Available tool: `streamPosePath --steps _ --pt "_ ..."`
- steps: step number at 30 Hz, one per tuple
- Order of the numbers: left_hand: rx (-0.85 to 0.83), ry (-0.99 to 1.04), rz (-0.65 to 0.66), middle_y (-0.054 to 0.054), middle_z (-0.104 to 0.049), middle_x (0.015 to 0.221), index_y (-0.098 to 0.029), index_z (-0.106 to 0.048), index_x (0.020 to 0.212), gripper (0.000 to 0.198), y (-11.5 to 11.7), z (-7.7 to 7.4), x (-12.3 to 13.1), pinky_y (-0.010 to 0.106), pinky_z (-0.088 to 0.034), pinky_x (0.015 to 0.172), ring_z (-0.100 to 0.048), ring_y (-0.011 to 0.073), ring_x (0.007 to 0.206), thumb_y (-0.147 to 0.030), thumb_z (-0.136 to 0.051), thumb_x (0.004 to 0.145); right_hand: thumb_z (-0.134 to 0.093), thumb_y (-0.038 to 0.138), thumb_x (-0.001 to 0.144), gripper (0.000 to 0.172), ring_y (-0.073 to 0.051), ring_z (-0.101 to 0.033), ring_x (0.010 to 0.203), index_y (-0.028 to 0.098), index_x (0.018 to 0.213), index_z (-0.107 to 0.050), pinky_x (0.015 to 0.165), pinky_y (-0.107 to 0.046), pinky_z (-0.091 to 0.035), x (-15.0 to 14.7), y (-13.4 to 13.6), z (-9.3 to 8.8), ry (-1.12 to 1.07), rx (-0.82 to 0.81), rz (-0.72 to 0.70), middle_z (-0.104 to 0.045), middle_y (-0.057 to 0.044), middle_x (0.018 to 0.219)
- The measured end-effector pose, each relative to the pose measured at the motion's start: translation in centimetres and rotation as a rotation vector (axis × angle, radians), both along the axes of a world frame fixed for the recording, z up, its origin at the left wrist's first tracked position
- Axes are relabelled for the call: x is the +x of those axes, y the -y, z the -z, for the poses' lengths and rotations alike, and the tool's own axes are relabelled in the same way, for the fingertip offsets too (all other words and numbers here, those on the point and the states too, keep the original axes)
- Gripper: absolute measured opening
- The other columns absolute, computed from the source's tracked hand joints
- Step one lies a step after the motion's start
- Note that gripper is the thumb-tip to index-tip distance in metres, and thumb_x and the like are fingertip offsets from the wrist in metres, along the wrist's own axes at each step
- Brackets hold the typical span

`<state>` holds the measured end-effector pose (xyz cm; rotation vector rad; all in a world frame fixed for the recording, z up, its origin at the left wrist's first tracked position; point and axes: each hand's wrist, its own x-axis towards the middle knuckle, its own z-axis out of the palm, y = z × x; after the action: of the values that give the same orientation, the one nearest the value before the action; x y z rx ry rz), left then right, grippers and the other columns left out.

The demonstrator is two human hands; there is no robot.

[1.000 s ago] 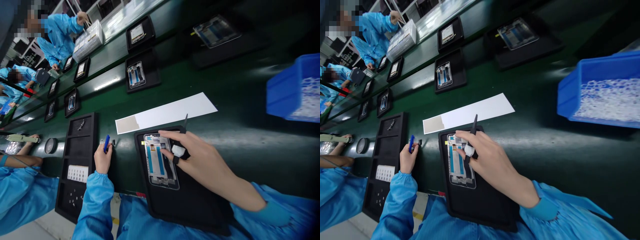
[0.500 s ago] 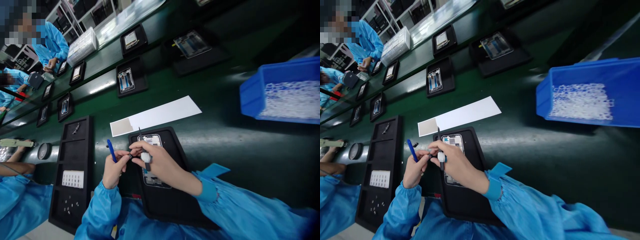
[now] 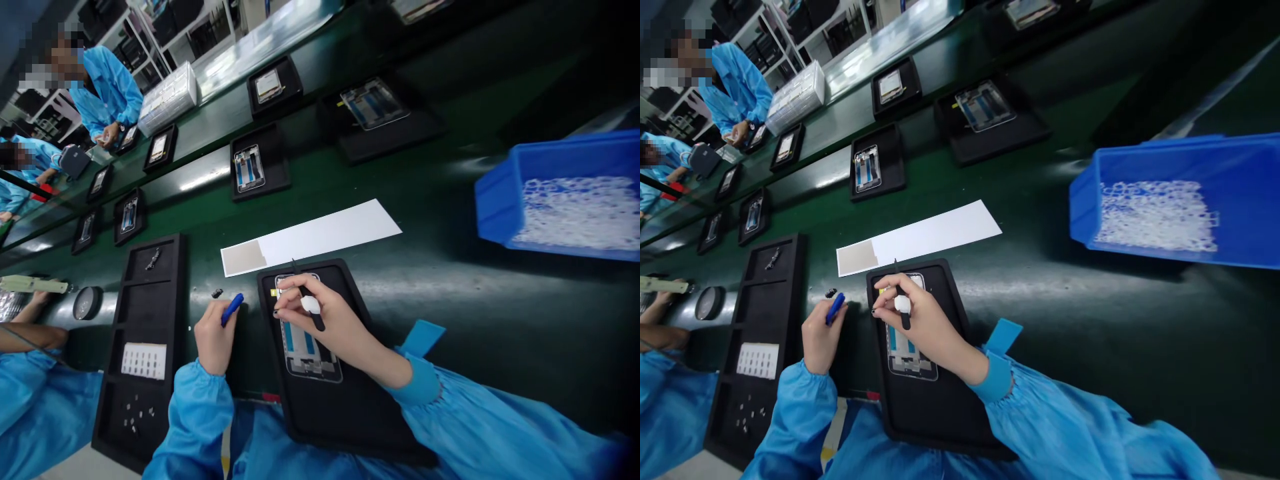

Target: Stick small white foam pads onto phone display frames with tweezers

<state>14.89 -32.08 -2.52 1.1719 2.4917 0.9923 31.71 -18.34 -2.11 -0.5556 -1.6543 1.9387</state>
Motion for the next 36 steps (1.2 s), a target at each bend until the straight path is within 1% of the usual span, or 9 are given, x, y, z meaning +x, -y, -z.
streamPosePath --steps 4,8,11,14,19,24,29,32,36 --pt "-0.037 -0.172 0.075 0.006 -0.068 0.092 -0.022 -0.071 0.085 0.016 0.8 0.7 -0.5 0.025 -0.049 0.071 -0.065 0.0174 0.079 -0.034 -0.060 0.087 -0.063 0.030 0.085 0.025 -0.020 -0.068 0.081 0.024 0.108 -0.053 0.078 -0.039 -0.057 0.2 0.2 0.3 -0.011 0.023 0.019 -0.066 -0.003 0.086" --pt "0.305 -0.085 -0.041 0.007 -0.061 0.081 -0.020 -0.066 0.067 0.046 0.6 -0.5 0.8 0.028 -0.050 0.069 -0.062 0.0177 0.078 -0.048 -0.043 0.096 -0.062 0.026 0.086 0.024 -0.020 -0.067 0.083 0.024 0.109 -0.055 0.081 -0.039 -0.056 0.1 0.4 0.7 -0.042 0.082 0.012 -0.066 -0.003 0.087" --pt "0.621 0.123 -0.186 0.002 -0.052 0.068 -0.019 -0.054 0.059 0.060 -0.6 -1.8 2.3 0.025 -0.045 0.052 -0.053 0.0121 0.057 -0.060 -0.032 0.096 -0.061 0.023 0.086 0.026 -0.018 -0.066 0.082 0.025 0.111 -0.054 0.080 -0.037 -0.055 0.1 0.6 0.9 -0.057 0.111 -0.032 -0.066 -0.002 0.088" --pt "0.749 0.421 -0.178 -0.002 -0.047 0.061 -0.018 -0.047 0.059 0.057 -2.1 -2.5 3.7 0.020 -0.035 0.037 -0.039 0.0059 0.038 -0.063 -0.039 0.093 -0.061 0.022 0.087 0.027 -0.018 -0.066 0.081 0.025 0.112 -0.054 0.077 -0.035 -0.054 0.3 0.7 1.0 -0.060 0.107 -0.069 -0.066 -0.002 0.087" --pt "0.711 0.559 -0.032 -0.002 -0.053 0.063 -0.016 -0.049 0.060 0.053 -3.0 -1.9 4.4 0.018 -0.040 0.036 -0.047 0.0054 0.039 -0.057 -0.047 0.093 -0.062 0.022 0.086 0.028 -0.017 -0.065 0.079 0.024 0.113 -0.053 0.076 -0.034 -0.054 0.4 0.8 0.8 -0.088 0.076 -0.063 -0.066 -0.001 0.085" --pt "0.688 0.579 0.007 -0.002 -0.053 0.066 -0.015 -0.049 0.061 0.050 -2.6 -1.3 4.5 0.018 -0.041 0.041 -0.049 0.0040 0.040 -0.049 -0.044 0.097 -0.063 0.024 0.086 0.027 -0.017 -0.065 0.077 0.024 0.111 -0.053 0.076 -0.034 -0.054 0.4 0.8 0.6 -0.108 0.029 -0.063 -0.065 -0.001 0.083" --pt "0.551 0.684 0.112 0.000 -0.057 0.084 -0.016 -0.053 0.076 0.029 -1.7 -2.4 4.7 0.024 -0.054 0.060 -0.062 0.0083 0.059 -0.037 -0.054 0.095 -0.066 0.030 0.086 0.029 -0.017 -0.068 0.077 0.024 0.111 -0.053 0.076 -0.034 -0.057 0.6 0.6 0.6 -0.126 -0.034 -0.021 -0.065 -0.001 0.084" --pt "0.508 0.758 0.171 0.002 -0.057 0.092 -0.017 -0.053 0.086 0.021 -1.3 -3.0 4.7 0.029 -0.057 0.070 -0.067 0.0124 0.070 -0.037 -0.057 0.093 -0.067 0.031 0.085 0.029 -0.017 -0.067 0.075 0.023 0.110 -0.054 0.075 -0.034 -0.058 0.8 0.3 0.3 -0.112 0.012 0.028 -0.065 -0.001 0.083" --pt "0.477 0.800 0.138 0.002 -0.058 0.090 -0.018 -0.052 0.089 0.026 -1.4 -2.9 4.6 0.030 -0.059 0.067 -0.067 0.0131 0.067 -0.042 -0.059 0.091 -0.065 0.027 0.085 0.030 -0.017 -0.065 0.074 0.023 0.113 -0.054 0.075 -0.035 -0.056 1.0 0.0 -0.2 -0.086 0.140 0.040 -0.065 -0.001 0.081"
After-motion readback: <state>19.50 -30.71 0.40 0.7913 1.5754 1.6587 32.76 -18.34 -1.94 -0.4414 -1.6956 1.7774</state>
